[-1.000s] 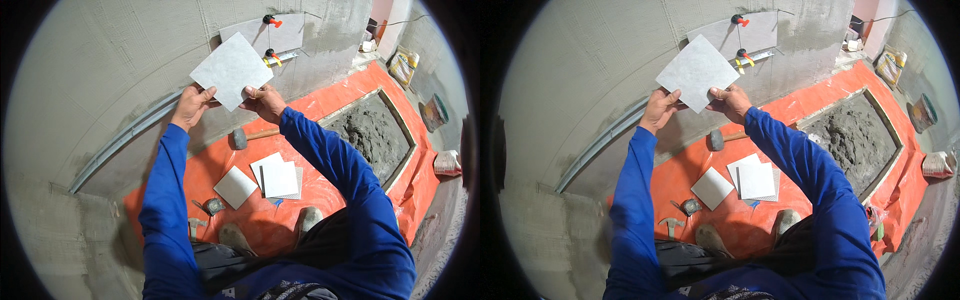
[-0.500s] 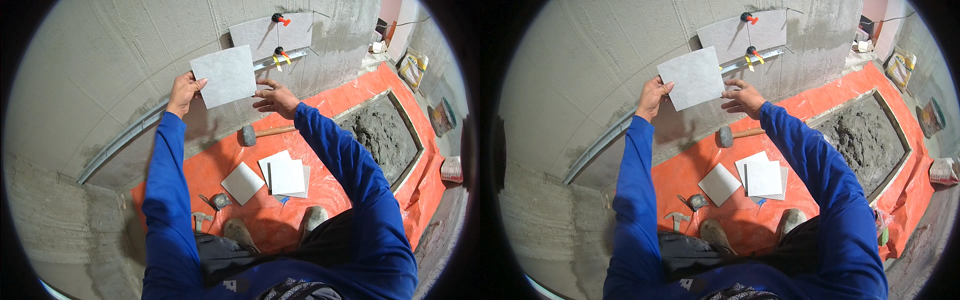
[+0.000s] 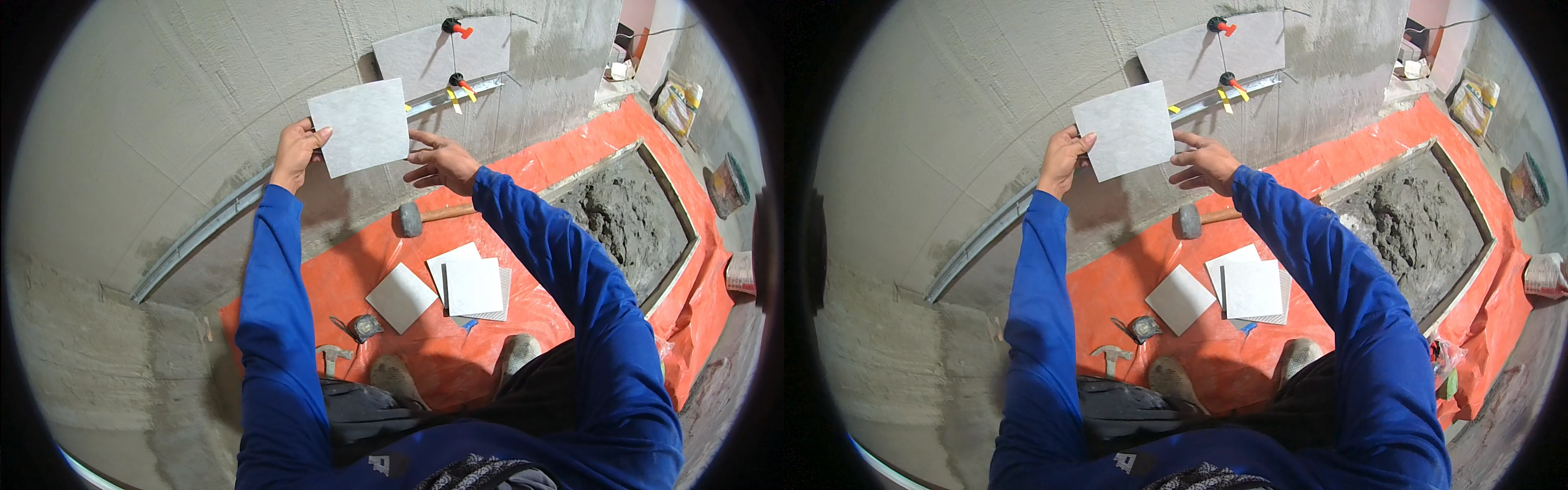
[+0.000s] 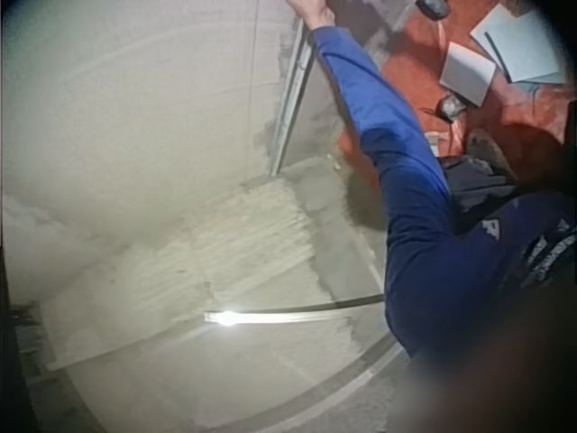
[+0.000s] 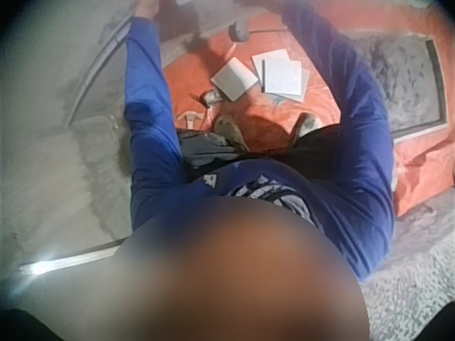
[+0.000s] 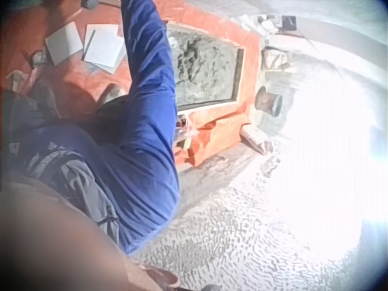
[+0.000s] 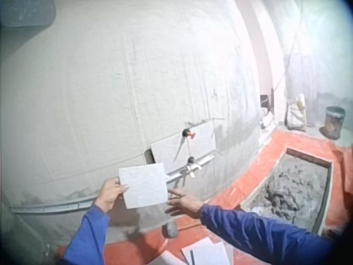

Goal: The person applies cement to the back of a white tile using a trowel and places it on a wall next to a previously installed tile. They use a metal guide rail and tile leveling clips to align the tile, then press it into place.

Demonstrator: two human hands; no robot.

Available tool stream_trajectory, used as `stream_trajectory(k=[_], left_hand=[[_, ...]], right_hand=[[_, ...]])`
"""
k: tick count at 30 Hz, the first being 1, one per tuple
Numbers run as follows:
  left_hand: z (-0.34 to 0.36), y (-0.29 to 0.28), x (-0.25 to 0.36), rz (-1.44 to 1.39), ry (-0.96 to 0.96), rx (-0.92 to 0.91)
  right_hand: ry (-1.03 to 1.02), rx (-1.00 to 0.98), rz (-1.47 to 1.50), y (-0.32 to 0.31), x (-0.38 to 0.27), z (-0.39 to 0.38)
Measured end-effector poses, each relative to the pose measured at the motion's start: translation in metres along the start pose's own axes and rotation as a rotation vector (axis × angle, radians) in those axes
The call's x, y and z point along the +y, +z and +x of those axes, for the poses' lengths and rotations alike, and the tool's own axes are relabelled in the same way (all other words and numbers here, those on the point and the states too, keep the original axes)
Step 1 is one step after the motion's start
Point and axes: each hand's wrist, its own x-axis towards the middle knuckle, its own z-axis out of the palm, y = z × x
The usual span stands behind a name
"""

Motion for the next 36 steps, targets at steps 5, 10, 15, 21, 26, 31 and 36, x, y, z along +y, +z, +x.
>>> stream_trajectory(k=[5,10,15,21,26,31,36], left_hand=[[0.001,-0.005,-0.006,-0.027,0.018,-0.022],[-0.002,-0.004,-0.011,-0.108,0.007,0.01],[-0.002,-0.007,-0.009,-0.138,-0.064,0.025],[-0.005,-0.007,-0.01,-0.19,-0.047,0.022],[-0.003,-0.01,-0.012,-0.212,-0.013,-0.045],[-0.005,-0.015,-0.009,-0.114,-0.032,-0.058],[-0.008,-0.015,-0.009,-0.067,-0.047,-0.043]], right_hand=[[0.009,-0.022,-0.006,0.004,0.0,0.0],[0.024,-0.01,-0.011,0.007,-0.003,0.0],[0.052,-0.019,-0.012,0.009,-0.005,-0.001],[0.085,-0.039,-0.027,0.011,-0.002,-0.001],[0.087,-0.036,-0.027,0.009,-0.001,-0.003],[0.062,-0.015,-0.027,0.011,-0.003,-0.005],[0.017,0.001,-0.022,0.014,-0.005,-0.007]])
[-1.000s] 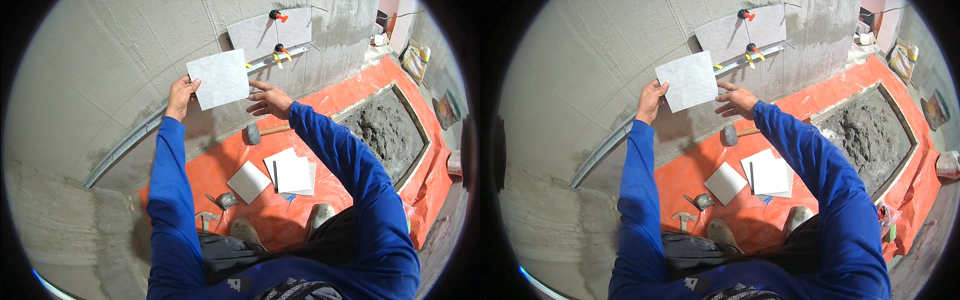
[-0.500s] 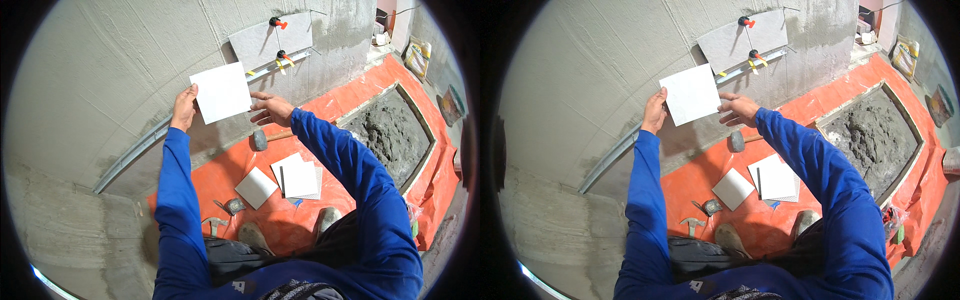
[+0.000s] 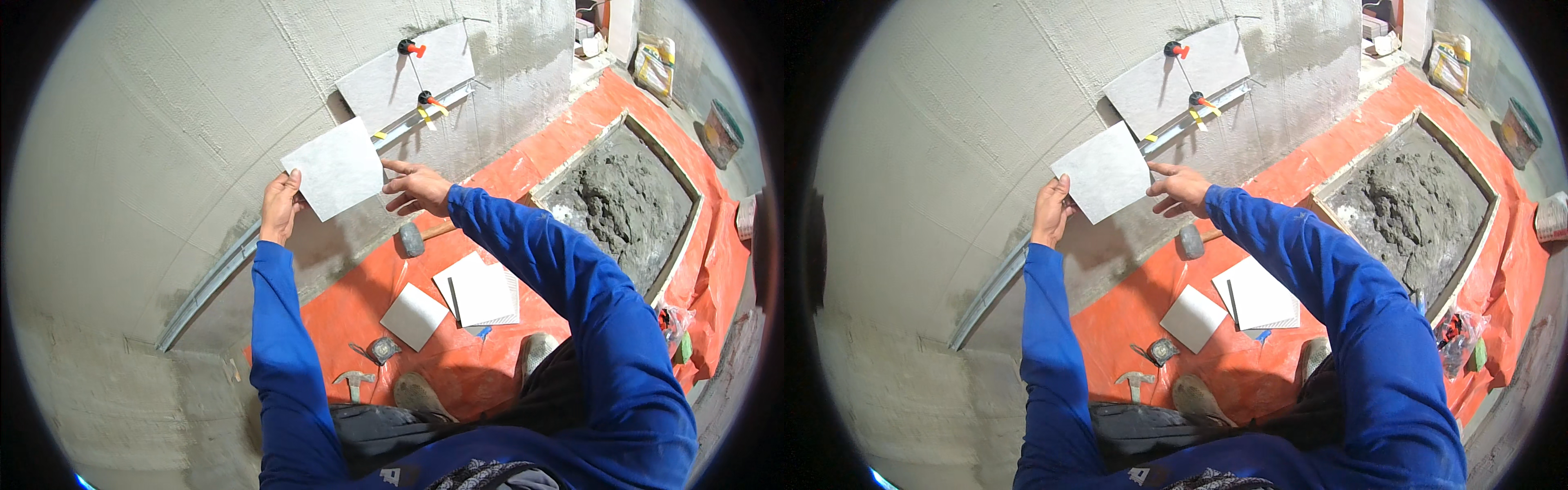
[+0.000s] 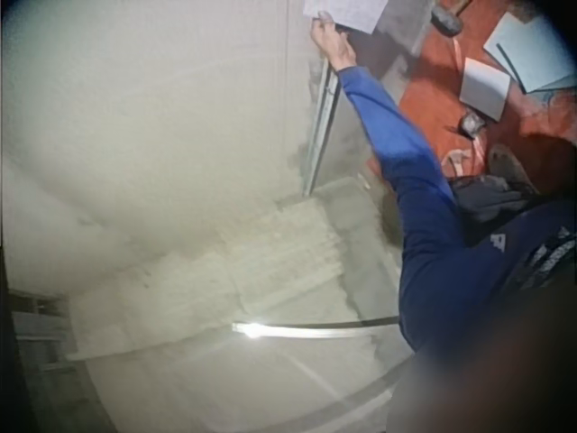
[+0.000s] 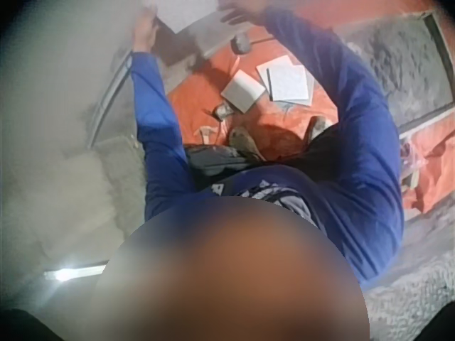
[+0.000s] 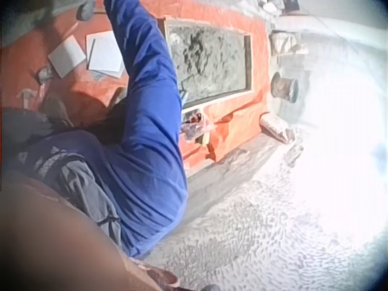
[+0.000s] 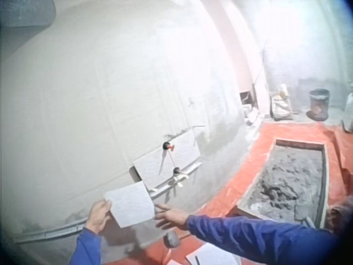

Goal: The person applies cement to the back of a white tile using a trowel and places it on a wall next to a previously installed tile. They use a metal guide rail and tile leveling clips to align the tile, then press it into place.

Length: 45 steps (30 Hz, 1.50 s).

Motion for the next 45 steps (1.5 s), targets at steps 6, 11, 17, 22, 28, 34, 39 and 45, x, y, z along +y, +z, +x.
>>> stream_trajectory(k=[6,11,17,22,28,34,39,45], left_hand=[[-0.005,0.027,-0.011,-0.057,0.258,0.001],[-0.024,0.073,-0.025,-0.098,0.062,-0.152],[-0.053,0.156,-0.091,-0.375,-0.264,-0.258],[-0.051,0.243,-0.114,-0.344,-0.347,-0.323],[-0.049,0.284,-0.113,-0.436,-0.382,-0.184],[-0.065,0.324,-0.153,-0.532,-0.516,0.205],[-0.091,0.335,-0.185,-0.642,-0.69,0.031],[-0.105,0.334,-0.209,-1.2,-0.55,-0.237]], right_hand=[[-0.011,-0.017,-0.127,-0.014,-0.001,-0.014],[-0.187,0.029,-0.703,-0.073,0.03,-0.098],[0.007,0.317,-0.468,-0.112,0.09,-0.25],[0.135,0.525,-0.135,-0.085,0.159,-0.237],[-0.116,0.487,0.106,-0.077,0.181,-0.216],[-0.396,0.501,-0.532,-0.06,0.149,-0.23],[-0.369,0.41,-0.638,-0.053,0.152,-0.233],[-0.412,0.46,-0.893,-0.063,0.169,-0.236]])
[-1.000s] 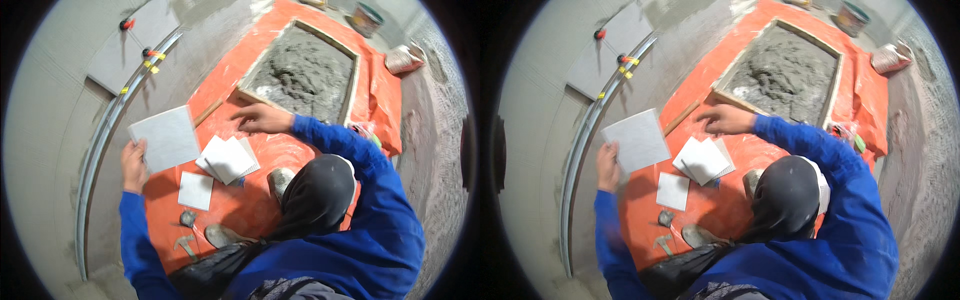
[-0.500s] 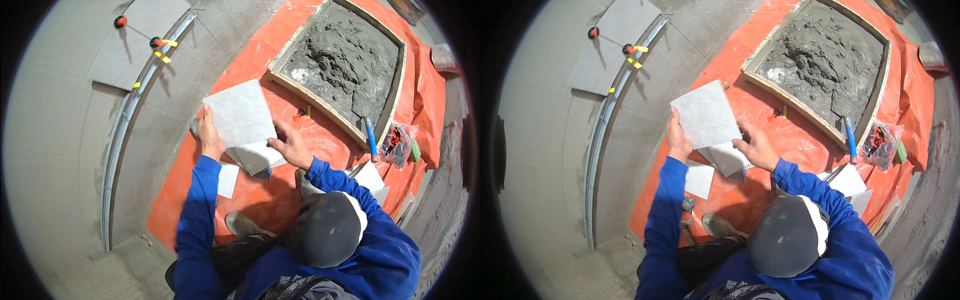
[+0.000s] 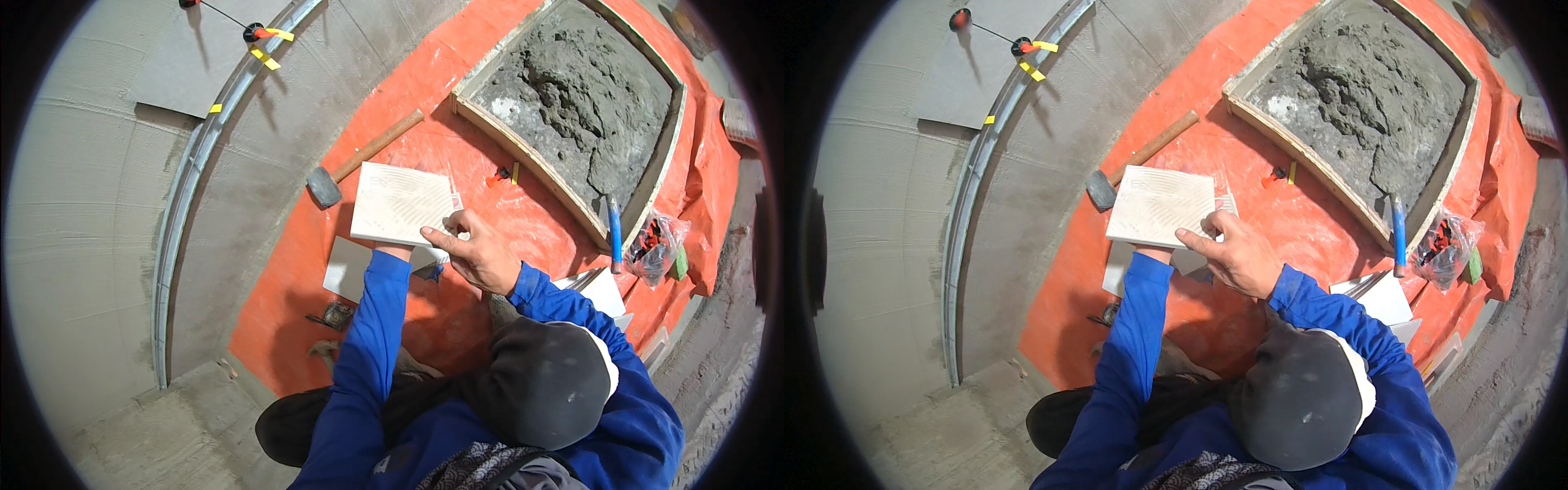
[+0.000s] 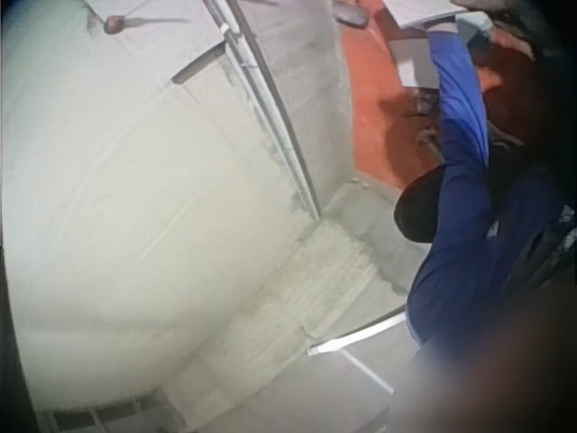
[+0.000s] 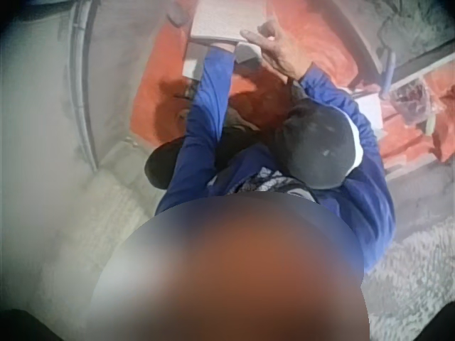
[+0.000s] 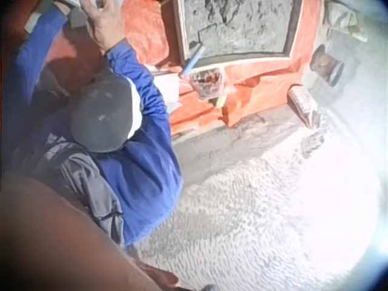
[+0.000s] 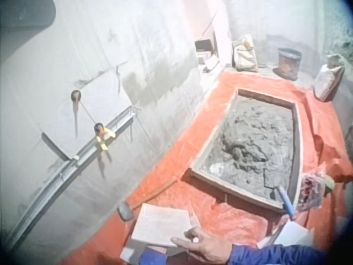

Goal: The person applies cement to the back of a white tile using a trowel and places it on a wall next to a previously installed tile. They use a metal guide rail and tile leveling clips to align the tile, then press it into place.

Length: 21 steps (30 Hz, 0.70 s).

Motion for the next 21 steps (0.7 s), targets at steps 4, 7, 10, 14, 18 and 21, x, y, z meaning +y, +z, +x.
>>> stream_trajectory(k=[4,7,10,14,18,21], left_hand=[[-0.005,-0.01,-0.004,0.048,-0.013,0.106],[-0.012,-0.013,-0.002,0.081,-0.018,0.133],[-0.018,-0.015,-0.002,0.093,-0.027,0.154],[-0.026,-0.022,-0.001,0.116,-0.032,0.148],[-0.031,-0.03,0.004,0.196,-0.046,0.107],[-0.03,-0.032,0.005,0.227,-0.081,0.07]], right_hand=[[-0.077,0.082,-0.073,-0.002,0.012,0.0],[-0.055,0.013,-0.083,-0.01,0.013,-0.003],[0.074,-0.002,-0.045,-0.029,0.006,-0.014],[0.303,0.212,-0.248,-0.091,0.002,-0.053],[0.543,0.396,-0.748,-0.151,0.027,-0.111],[0.966,0.255,-0.897,-0.171,0.05,-0.153]])
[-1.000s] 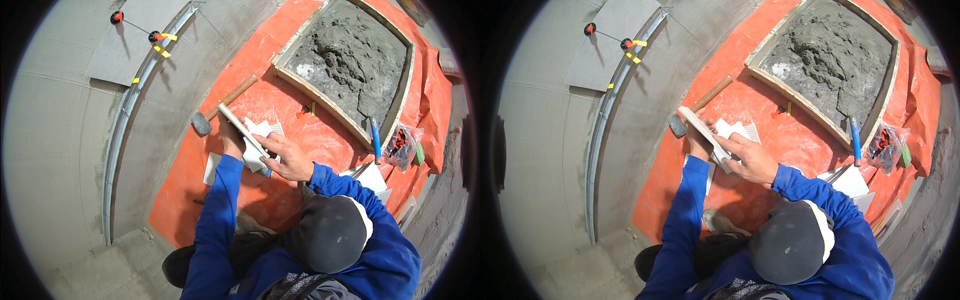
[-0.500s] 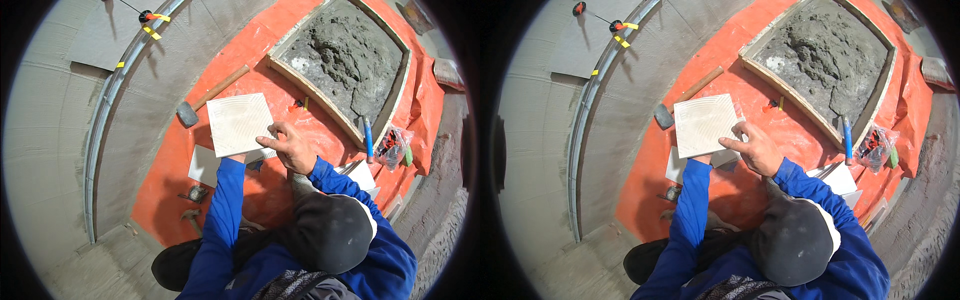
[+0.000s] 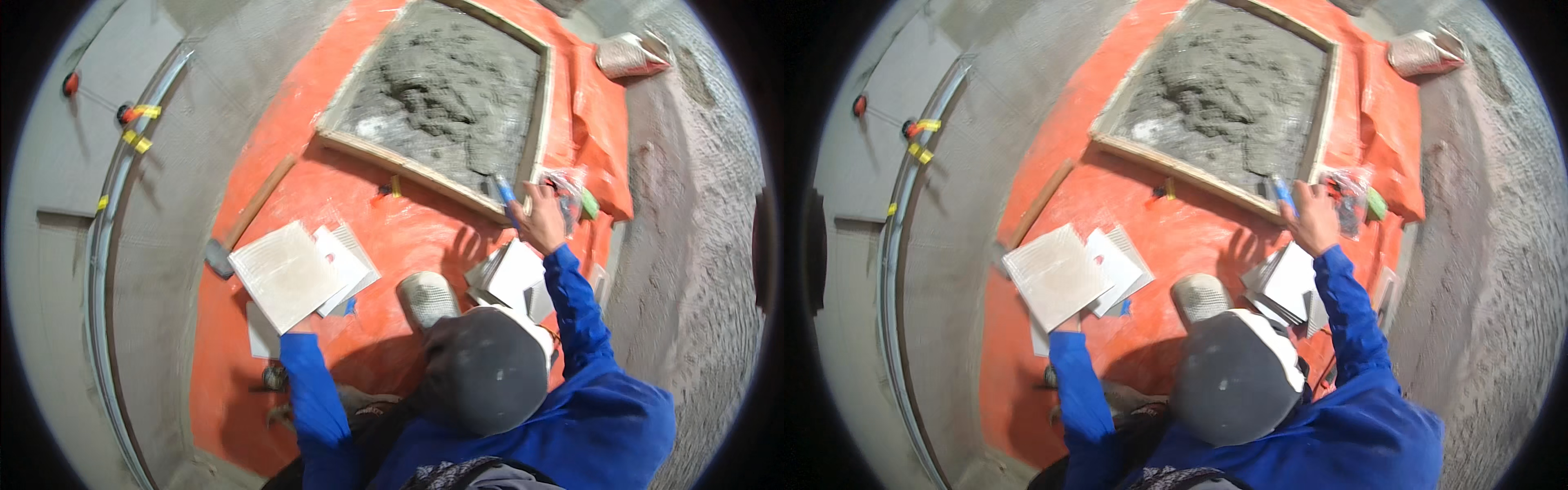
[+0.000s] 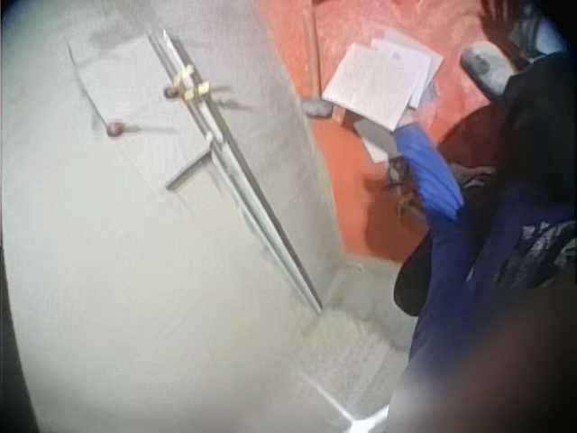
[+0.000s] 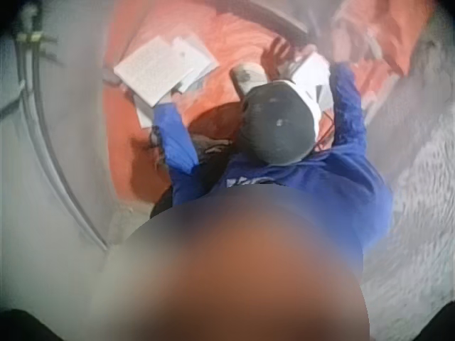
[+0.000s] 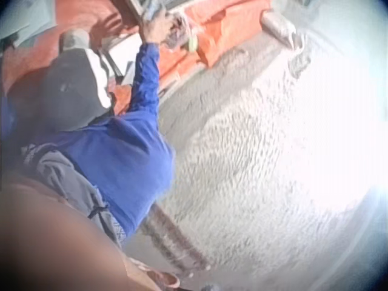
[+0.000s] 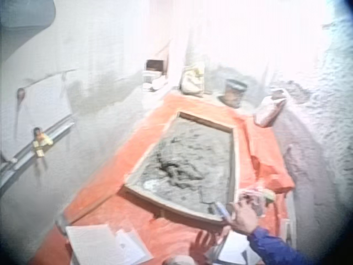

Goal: The person applies cement to the back of a white tile using a trowel and places it on a wall next to a previously installed tile. They use a metal guide rail and tile leveling clips to align the tile, then press it into place.

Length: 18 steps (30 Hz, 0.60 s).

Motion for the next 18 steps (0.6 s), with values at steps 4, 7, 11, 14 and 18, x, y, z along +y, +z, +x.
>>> stream_trajectory(k=[4,7,11,14,18], left_hand=[[0.003,0.003,-0.003,0.028,-0.013,-0.029],[0.005,0.003,-0.002,0.042,-0.017,-0.036],[0.003,0.001,0.003,0.052,-0.01,-0.03],[0.001,0.002,0.005,0.06,-0.001,-0.028],[0.0,0.002,0.007,0.071,0.005,-0.034]], right_hand=[[0.122,-0.356,0.167,0.028,0.022,0.008],[0.194,-0.332,0.034,0.046,0.028,0.018],[0.157,-0.391,-0.153,0.062,0.041,0.031],[0.127,-0.398,-0.161,0.071,0.044,0.037],[0.082,-0.325,-0.104,0.079,0.044,0.045]])
